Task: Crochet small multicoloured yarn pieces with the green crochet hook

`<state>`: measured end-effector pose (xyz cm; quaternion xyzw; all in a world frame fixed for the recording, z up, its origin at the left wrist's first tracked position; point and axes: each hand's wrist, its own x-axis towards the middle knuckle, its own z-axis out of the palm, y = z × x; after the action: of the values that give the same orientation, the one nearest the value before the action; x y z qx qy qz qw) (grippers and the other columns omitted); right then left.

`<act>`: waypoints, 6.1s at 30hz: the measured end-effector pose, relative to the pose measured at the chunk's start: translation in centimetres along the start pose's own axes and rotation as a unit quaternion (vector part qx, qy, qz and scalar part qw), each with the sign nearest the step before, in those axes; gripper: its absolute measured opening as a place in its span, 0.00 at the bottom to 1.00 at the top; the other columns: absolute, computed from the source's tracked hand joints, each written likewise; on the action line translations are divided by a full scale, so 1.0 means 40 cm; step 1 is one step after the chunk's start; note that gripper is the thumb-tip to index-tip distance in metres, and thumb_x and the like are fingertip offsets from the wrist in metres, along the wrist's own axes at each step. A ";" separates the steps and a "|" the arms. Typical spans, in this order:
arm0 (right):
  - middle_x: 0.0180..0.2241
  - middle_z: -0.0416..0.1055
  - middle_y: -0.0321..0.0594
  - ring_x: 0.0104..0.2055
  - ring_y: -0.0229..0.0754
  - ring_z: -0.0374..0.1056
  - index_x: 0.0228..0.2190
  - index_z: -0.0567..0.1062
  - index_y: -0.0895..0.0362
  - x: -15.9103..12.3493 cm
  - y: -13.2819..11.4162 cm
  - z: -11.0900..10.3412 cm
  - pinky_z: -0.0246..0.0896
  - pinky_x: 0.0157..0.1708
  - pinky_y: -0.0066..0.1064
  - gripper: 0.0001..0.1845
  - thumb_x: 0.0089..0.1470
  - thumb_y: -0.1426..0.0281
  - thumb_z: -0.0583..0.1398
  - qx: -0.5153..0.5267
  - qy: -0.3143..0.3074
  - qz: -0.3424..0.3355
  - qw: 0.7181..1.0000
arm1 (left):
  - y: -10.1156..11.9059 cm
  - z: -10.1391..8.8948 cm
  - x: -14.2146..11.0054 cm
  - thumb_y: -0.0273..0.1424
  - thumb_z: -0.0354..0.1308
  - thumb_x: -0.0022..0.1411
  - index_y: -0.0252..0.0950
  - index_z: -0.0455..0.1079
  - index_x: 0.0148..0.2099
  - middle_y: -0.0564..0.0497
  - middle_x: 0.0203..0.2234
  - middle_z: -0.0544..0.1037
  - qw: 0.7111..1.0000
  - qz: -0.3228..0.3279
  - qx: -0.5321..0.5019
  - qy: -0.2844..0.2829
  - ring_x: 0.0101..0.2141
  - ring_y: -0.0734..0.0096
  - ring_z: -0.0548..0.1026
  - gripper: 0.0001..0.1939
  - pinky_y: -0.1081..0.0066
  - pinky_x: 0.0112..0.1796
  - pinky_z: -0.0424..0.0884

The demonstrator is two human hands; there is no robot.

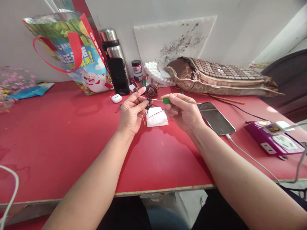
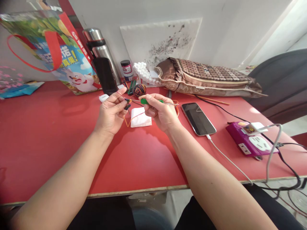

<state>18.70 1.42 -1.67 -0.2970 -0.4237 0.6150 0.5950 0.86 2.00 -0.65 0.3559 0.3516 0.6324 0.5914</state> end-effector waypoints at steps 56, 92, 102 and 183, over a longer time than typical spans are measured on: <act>0.22 0.69 0.31 0.20 0.28 0.48 0.36 0.86 0.58 -0.001 0.042 0.046 0.49 0.20 0.25 0.11 0.67 0.64 0.68 0.143 -0.003 0.063 0.988 | -0.051 0.006 -0.008 0.19 0.78 0.51 0.41 0.85 0.52 0.58 0.31 0.80 0.998 0.020 -0.019 -0.051 0.33 0.77 0.80 0.25 0.73 0.43 0.78; 0.20 0.68 0.30 0.18 0.28 0.44 0.37 0.86 0.58 -0.004 0.046 0.050 0.46 0.19 0.24 0.12 0.69 0.66 0.65 0.180 -0.008 0.078 0.980 | -0.045 0.011 -0.014 0.20 0.78 0.51 0.40 0.86 0.52 0.58 0.28 0.80 0.999 0.044 0.006 -0.025 0.31 0.79 0.79 0.25 0.75 0.40 0.76; 0.22 0.72 0.31 0.19 0.28 0.50 0.39 0.87 0.56 -0.009 0.050 0.044 0.52 0.22 0.27 0.11 0.62 0.61 0.72 0.129 -0.029 0.029 0.991 | -0.036 0.016 -0.019 0.19 0.81 0.47 0.41 0.86 0.50 0.62 0.25 0.73 0.999 0.042 0.020 -0.017 0.27 0.83 0.73 0.27 0.78 0.35 0.73; 0.27 0.75 0.36 0.22 0.30 0.57 0.36 0.87 0.59 -0.020 0.019 0.042 0.59 0.25 0.29 0.14 0.57 0.60 0.74 0.099 -0.026 0.012 0.995 | -0.033 0.012 -0.012 0.20 0.77 0.50 0.42 0.86 0.49 0.57 0.29 0.83 0.995 0.090 -0.011 -0.034 0.33 0.74 0.82 0.24 0.70 0.44 0.79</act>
<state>16.95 0.39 -1.67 -0.2259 -0.3724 0.6683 0.6031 1.96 1.60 -1.59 0.4009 0.2906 0.6742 0.5480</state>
